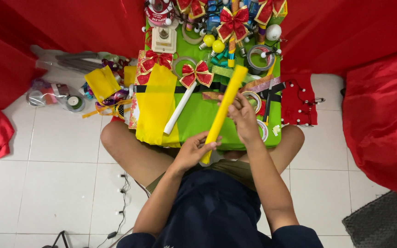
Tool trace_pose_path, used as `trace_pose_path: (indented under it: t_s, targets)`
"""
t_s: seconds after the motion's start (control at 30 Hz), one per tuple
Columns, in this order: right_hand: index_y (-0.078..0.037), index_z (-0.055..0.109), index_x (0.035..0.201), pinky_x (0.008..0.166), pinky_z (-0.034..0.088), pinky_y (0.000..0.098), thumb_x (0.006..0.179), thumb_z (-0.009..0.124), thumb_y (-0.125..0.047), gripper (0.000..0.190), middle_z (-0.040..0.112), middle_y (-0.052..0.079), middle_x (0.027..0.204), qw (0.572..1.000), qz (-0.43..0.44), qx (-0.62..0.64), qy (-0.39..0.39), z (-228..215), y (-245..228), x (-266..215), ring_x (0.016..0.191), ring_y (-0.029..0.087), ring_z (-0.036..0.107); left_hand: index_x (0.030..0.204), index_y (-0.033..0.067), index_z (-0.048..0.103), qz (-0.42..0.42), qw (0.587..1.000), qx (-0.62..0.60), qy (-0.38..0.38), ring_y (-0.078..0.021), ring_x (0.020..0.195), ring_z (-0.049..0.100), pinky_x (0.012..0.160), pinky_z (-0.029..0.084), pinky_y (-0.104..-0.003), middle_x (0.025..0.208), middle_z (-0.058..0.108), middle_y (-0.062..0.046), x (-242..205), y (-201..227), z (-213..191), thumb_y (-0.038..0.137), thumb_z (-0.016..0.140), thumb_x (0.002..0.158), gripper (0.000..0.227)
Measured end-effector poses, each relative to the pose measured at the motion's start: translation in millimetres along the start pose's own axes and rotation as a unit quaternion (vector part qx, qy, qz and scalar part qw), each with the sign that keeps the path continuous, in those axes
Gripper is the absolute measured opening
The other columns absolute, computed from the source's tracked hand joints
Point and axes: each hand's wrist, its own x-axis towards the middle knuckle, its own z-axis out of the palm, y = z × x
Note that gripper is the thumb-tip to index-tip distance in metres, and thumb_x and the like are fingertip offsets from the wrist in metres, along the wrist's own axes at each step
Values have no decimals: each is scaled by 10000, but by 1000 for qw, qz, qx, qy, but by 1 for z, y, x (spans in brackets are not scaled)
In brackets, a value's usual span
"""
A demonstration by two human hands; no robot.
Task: A person is seen assembling and decorating a gift or craft project using ribbons, tape, and yellow paper.
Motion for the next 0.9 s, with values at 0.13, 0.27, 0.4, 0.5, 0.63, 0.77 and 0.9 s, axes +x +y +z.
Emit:
trace_pose_path:
  t_s: [0.13, 0.27, 0.4, 0.5, 0.63, 0.77, 0.9]
  targets:
    - [8, 457, 1443, 889, 585, 339, 978, 699, -275, 596, 608, 221, 1340, 998, -12, -62, -22, 20, 4, -36, 1142, 285, 656, 1391, -46, 581, 35, 994, -82, 57, -370, 1169, 673, 1014, 533, -501, 1243, 692, -271, 8, -18, -7, 108, 671, 985, 444]
    - [-14, 589, 1360, 964, 571, 411, 834, 862, -179, 615, 609, 178, 1343, 951, -80, -287, -80, 39, -4, -65, 1233, 341, 634, 1392, -31, 539, 76, 977, -134, 144, -301, 1207, 643, 1032, 517, -439, 1302, 670, -228, 14, -19, -9, 120, 650, 1013, 423]
    - [-15, 648, 1302, 935, 597, 449, 856, 846, -136, 503, 630, 188, 1321, 903, -143, -397, -79, 45, -4, -72, 1187, 381, 659, 1383, -20, 503, 91, 965, -161, 187, -249, 1162, 656, 963, 558, -382, 1327, 657, -223, 18, -32, -10, 120, 648, 1020, 415]
    - [-13, 707, 1211, 877, 626, 433, 823, 848, -58, 415, 703, 174, 1202, 906, -150, -388, -84, 48, -4, -73, 1078, 356, 723, 1344, -21, 505, 86, 965, -142, 205, -218, 1125, 664, 957, 571, -360, 1303, 676, -199, 14, -24, -1, 88, 681, 991, 409]
    - [-18, 725, 1157, 828, 631, 405, 817, 861, -89, 372, 733, 146, 1154, 903, -169, -391, -59, 49, 4, -73, 1036, 341, 741, 1316, -19, 508, 76, 968, -115, 211, -234, 1121, 678, 943, 579, -378, 1297, 689, -215, 11, -17, -2, 96, 727, 963, 431]
    - [-23, 750, 1141, 785, 621, 391, 855, 805, -39, 291, 760, 149, 1095, 921, -139, -363, -37, 43, 6, -72, 989, 318, 752, 1362, -30, 477, 104, 972, -108, 181, -321, 1218, 645, 1007, 547, -433, 1340, 653, -244, 13, -30, -16, 113, 689, 980, 460]
    - [-37, 778, 1165, 802, 606, 378, 888, 792, -67, 279, 781, 150, 1085, 956, -20, -291, -33, 24, 23, -75, 985, 245, 740, 1505, -48, 334, 142, 964, -184, 128, -353, 1322, 557, 1095, 481, -471, 1412, 571, -273, 7, -35, -25, 218, 483, 1096, 510]
